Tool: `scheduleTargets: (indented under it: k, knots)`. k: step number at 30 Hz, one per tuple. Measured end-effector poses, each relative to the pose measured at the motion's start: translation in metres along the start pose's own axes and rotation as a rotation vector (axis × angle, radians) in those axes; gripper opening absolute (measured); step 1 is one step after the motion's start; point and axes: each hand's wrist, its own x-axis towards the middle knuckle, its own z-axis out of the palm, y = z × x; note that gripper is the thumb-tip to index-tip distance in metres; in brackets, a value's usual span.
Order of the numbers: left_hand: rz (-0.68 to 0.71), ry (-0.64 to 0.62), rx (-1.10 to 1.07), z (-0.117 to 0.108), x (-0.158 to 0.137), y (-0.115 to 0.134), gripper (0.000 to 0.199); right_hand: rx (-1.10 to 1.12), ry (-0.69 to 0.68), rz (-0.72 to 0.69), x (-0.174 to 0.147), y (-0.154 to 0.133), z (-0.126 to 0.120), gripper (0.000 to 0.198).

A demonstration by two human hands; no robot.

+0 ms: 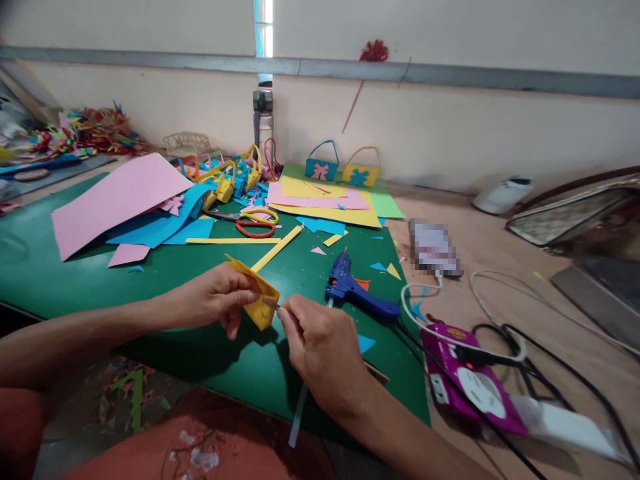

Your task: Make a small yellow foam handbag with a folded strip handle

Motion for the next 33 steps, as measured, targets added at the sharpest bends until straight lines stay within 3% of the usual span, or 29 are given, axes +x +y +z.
scheduleTargets:
  k: [14,33]
  knots:
    - [-0.007,-0.027,-0.006,0.0000,-0.0005,-0.0001,0.026,-0.005,0.003,-0.028,-0.0011,-0.0020,0.0021,0.032]
    - [0.014,0.043,-0.051,-0.0025,-0.0003,-0.0009,0.021,-0.029,-0.027,-0.021,-0.0026,-0.0025,0.0005,0.032]
